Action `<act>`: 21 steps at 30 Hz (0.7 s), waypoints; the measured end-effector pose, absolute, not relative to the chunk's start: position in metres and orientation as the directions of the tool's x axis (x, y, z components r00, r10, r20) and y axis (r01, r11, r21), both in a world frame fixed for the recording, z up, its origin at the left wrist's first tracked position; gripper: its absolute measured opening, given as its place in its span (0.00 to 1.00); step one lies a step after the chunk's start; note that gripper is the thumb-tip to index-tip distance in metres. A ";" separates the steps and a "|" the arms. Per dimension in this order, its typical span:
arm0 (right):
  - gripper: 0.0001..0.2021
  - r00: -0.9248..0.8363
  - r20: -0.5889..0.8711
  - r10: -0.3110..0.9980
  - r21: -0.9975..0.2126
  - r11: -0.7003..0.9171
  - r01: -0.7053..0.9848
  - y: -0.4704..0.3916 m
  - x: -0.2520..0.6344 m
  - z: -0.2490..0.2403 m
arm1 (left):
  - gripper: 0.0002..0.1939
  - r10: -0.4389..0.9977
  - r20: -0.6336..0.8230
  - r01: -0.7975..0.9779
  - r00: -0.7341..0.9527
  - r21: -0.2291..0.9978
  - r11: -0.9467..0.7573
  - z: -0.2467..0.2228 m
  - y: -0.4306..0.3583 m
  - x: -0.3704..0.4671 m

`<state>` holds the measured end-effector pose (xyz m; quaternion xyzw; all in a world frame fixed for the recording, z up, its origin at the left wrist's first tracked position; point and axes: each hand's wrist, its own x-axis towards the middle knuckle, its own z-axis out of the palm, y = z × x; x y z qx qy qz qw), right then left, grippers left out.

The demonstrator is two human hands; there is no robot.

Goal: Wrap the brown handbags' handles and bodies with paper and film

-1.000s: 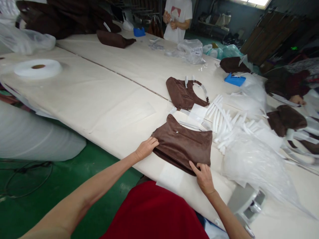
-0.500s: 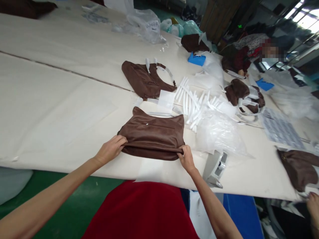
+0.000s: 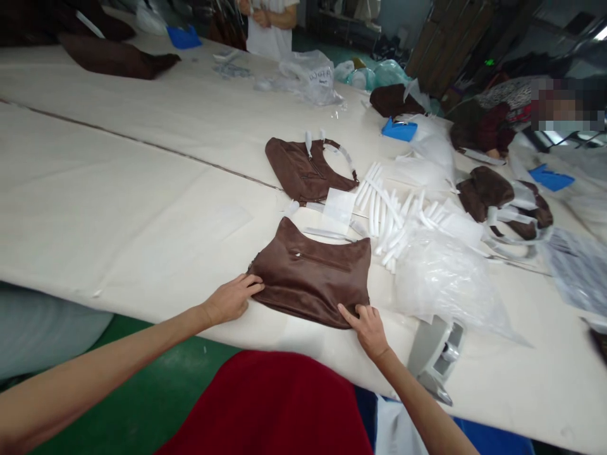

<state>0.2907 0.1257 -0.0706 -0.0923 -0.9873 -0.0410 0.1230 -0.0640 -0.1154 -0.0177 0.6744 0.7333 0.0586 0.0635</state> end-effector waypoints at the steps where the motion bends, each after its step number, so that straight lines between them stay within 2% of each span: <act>1: 0.33 -0.953 0.254 0.163 0.063 0.981 0.184 0.126 0.289 -0.071 | 0.15 0.991 -0.082 0.981 -0.107 0.154 0.119 -0.010 -0.105 -0.062; 3: 0.32 -0.952 0.259 0.164 0.058 0.981 0.184 0.125 0.286 -0.073 | 0.09 0.972 -0.127 0.972 -0.195 0.111 0.209 0.004 -0.076 -0.051; 5: 0.32 -0.946 0.270 0.179 0.053 0.978 0.200 0.122 0.283 -0.075 | 0.12 0.971 -0.002 0.964 -0.240 0.114 0.239 0.010 -0.042 -0.032; 8: 0.33 -0.938 0.282 0.201 0.050 0.973 0.224 0.117 0.284 -0.074 | 0.24 0.984 0.172 0.986 -0.049 0.167 0.020 -0.004 -0.009 -0.004; 11: 0.35 -0.945 0.231 0.233 -0.006 0.971 0.238 0.114 0.289 -0.062 | 0.31 0.980 0.169 0.974 0.108 0.179 -0.139 -0.036 -0.011 0.007; 14: 0.33 -0.943 0.159 0.291 -0.130 0.953 0.272 0.116 0.285 -0.038 | 0.35 0.982 0.158 0.974 0.102 0.183 -0.131 -0.062 -0.022 0.004; 16: 0.29 -0.929 0.170 0.327 -0.186 0.937 0.296 0.116 0.270 -0.027 | 0.37 0.981 0.164 0.976 0.107 0.171 -0.135 -0.071 -0.025 0.000; 19: 0.27 -0.911 0.218 0.349 -0.158 0.934 0.320 0.112 0.235 -0.034 | 0.40 0.978 0.170 0.978 0.124 0.148 -0.149 -0.075 -0.025 -0.002; 21: 0.27 -0.909 0.229 0.349 -0.113 0.937 0.331 0.108 0.216 -0.054 | 0.39 0.979 0.164 0.977 0.125 0.152 -0.150 -0.076 -0.030 -0.004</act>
